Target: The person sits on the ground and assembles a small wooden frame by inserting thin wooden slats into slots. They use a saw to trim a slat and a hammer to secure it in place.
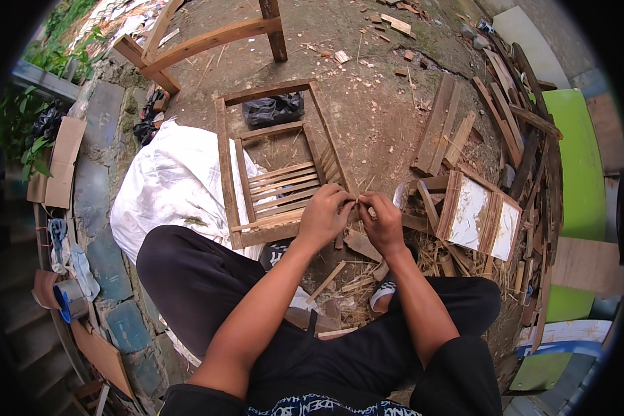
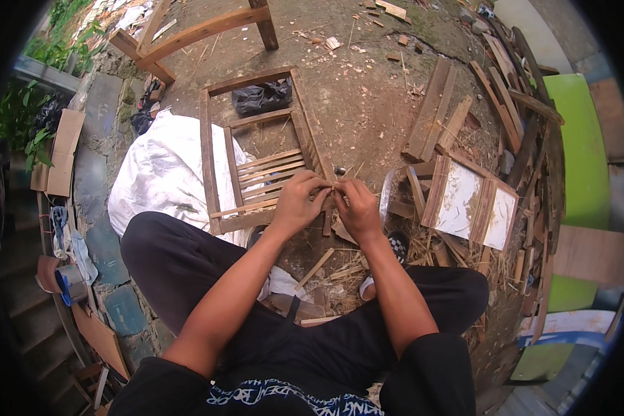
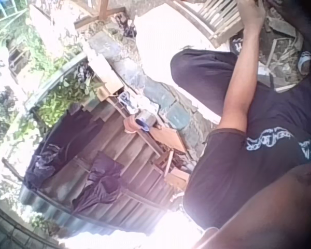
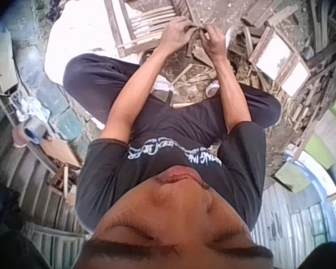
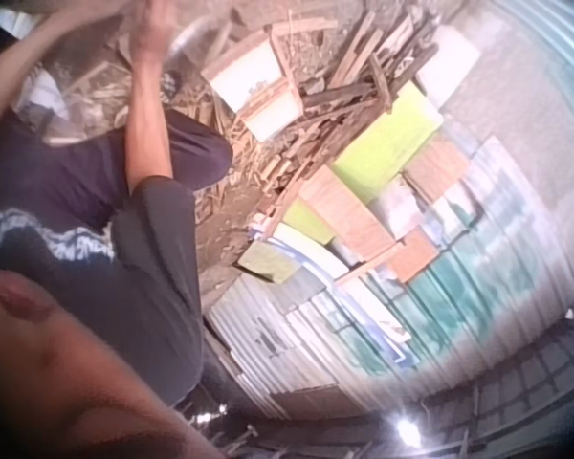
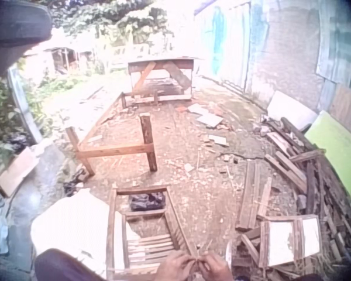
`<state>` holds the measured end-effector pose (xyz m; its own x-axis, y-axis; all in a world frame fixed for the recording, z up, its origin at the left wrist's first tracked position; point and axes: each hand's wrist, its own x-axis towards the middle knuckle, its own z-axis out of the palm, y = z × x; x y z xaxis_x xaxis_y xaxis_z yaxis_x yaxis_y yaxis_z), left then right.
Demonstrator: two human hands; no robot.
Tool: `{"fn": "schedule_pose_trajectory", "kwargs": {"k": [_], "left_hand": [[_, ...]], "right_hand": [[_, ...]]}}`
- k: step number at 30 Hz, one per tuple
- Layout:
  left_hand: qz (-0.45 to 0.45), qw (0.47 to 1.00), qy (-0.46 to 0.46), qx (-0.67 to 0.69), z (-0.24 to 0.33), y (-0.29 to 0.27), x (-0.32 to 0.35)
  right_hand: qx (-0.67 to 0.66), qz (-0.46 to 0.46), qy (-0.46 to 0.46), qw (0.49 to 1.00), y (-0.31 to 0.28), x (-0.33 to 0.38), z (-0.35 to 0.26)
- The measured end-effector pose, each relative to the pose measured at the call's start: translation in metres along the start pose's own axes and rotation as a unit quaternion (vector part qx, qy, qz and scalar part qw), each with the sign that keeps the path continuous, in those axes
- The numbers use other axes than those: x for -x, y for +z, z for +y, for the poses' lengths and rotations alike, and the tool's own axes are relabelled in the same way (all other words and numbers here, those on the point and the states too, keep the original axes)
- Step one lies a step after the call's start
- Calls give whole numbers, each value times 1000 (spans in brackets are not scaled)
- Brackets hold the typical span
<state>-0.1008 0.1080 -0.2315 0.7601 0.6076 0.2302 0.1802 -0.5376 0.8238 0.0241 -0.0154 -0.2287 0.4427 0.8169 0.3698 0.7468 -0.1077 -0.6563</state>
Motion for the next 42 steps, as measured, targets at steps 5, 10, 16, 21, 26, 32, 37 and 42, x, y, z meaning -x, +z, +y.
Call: {"fn": "schedule_pose_trajectory", "kwargs": {"k": [5, 10, 16, 21, 26, 32, 37, 42], "left_hand": [[1, 1000, 1, 1, 2, -1, 0], [4, 1000, 1, -6, 2, 0, 1], [-5, 999, -28, -15, 6, 2, 2], [9, 999, -40, -27, 8, 5, 2], [25, 997, -61, -37, 9, 9, 1], [22, 995, -67, -64, 15, 6, 0], [14, 996, -61, -61, 18, 6, 0], [16, 998, -42, -50, 15, 7, 2]], "right_hand": [[6, 0, 3, 1000, 1, 0, 0], [21, 6, -13, 1000, 1, 1, -3], [39, 7, -43, 998, 2, 4, -3], [42, 17, -53, 998, 2, 8, -2], [37, 32, -60, 997, 0, 11, -3], [-4, 60, -19, 998, 0, 14, -4], [-24, 129, 245, 961, 20, 32, 25], [25, -17, 370, 929, 87, 94, 83]]}}
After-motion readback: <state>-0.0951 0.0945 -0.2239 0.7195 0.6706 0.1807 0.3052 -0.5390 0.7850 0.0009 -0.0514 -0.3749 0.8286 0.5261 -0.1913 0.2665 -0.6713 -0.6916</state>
